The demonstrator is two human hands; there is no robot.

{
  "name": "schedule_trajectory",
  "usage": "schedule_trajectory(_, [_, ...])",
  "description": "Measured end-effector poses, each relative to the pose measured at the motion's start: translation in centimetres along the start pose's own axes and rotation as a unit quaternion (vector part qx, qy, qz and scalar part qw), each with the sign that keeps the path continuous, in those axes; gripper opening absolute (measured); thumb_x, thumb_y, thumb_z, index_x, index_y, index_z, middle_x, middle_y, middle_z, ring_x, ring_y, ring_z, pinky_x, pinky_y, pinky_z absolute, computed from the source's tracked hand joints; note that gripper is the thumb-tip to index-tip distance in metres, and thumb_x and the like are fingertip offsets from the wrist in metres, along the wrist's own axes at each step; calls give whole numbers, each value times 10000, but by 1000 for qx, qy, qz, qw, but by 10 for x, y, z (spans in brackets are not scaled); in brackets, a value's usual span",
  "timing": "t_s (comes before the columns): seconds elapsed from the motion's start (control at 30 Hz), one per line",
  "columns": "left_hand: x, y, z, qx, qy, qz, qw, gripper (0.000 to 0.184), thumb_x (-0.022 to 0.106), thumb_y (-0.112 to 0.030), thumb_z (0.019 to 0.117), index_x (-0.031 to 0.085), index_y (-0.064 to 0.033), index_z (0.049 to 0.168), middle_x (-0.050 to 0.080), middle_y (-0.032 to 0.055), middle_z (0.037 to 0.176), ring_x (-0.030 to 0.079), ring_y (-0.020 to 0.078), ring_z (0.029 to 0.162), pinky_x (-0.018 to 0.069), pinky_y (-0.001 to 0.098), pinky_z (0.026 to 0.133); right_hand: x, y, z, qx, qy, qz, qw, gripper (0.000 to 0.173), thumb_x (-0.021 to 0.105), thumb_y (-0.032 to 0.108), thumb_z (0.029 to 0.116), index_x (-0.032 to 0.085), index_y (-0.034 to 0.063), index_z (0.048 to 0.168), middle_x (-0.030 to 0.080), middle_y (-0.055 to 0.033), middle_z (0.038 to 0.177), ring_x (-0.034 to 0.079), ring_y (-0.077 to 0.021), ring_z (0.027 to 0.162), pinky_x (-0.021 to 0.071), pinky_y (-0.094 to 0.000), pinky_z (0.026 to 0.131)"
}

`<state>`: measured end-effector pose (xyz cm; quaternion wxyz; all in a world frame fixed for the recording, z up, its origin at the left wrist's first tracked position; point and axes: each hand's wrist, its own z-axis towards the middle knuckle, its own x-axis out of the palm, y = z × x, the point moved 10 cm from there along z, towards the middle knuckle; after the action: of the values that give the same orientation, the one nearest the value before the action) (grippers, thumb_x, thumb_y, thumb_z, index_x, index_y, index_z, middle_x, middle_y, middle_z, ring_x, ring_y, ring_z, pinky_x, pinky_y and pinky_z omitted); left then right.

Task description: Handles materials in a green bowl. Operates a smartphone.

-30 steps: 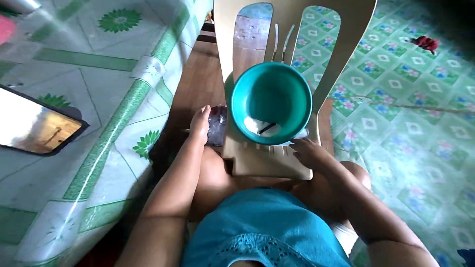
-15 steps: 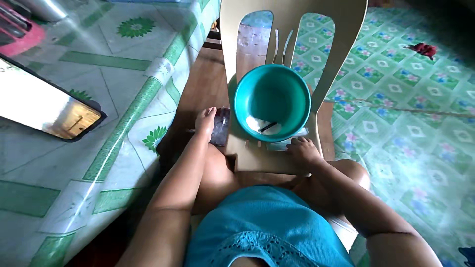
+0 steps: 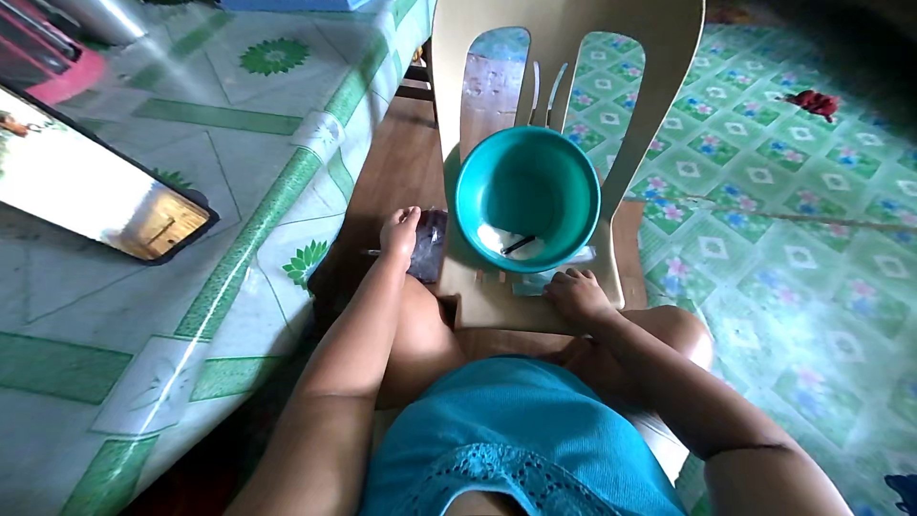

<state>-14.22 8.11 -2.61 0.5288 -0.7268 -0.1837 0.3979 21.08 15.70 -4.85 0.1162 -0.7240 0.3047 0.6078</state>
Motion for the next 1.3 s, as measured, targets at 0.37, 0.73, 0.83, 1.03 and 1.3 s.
schedule_trajectory(0.37, [0, -4, 3, 32, 9, 5, 999, 393, 624, -319, 1028, 635, -64, 1326, 639, 124, 1338, 586, 228, 1265, 448, 473, 1086, 4, -3, 4, 0, -29, 53, 998, 271, 499, 158, 1049, 732, 38, 1120, 678, -174, 1195, 602, -370, 1212, 442, -572, 1058])
schedule_trajectory(0.73, [-10, -10, 8, 77, -38, 3, 996, 407, 607, -314, 1034, 623, -36, 1332, 629, 153, 1343, 588, 243, 1257, 454, 439, 1083, -27, -1, -13, -42, -195, 73, 977, 232, 544, 146, 1001, 731, 9, 997, 711, -169, 1102, 657, -363, 1114, 499, -568, 965])
schedule_trajectory(0.83, [-16, -32, -1, 175, -78, 47, 980, 421, 619, -298, 1021, 619, -22, 1339, 621, 169, 1345, 574, 246, 1266, 448, 396, 1088, -52, -9, -17, -23, -252, 161, 954, 185, 584, 100, 1002, 712, -34, 987, 698, -202, 1044, 668, -381, 1057, 519, -576, 968])
schedule_trajectory(1.03, [21, -86, -71, 318, -2, 18, 948, 408, 640, -287, 1020, 605, -46, 1348, 639, 157, 1325, 641, 238, 1156, 530, 408, 977, -73, -46, -14, 123, -190, 444, 867, 203, 518, 142, 1079, 621, -15, 1156, 686, -129, 1059, 660, -183, 911, 556, -400, 854])
schedule_trajectory(1.3, [127, -105, -151, 275, 333, -55, 900, 229, 678, -148, 981, 697, 0, 1154, 702, 88, 1056, 675, 108, 917, 577, 301, 862, -88, -60, -9, 135, -220, 497, 829, 165, 541, 160, 1071, 632, 25, 1094, 697, -57, 983, 623, -101, 767, 534, -304, 715])
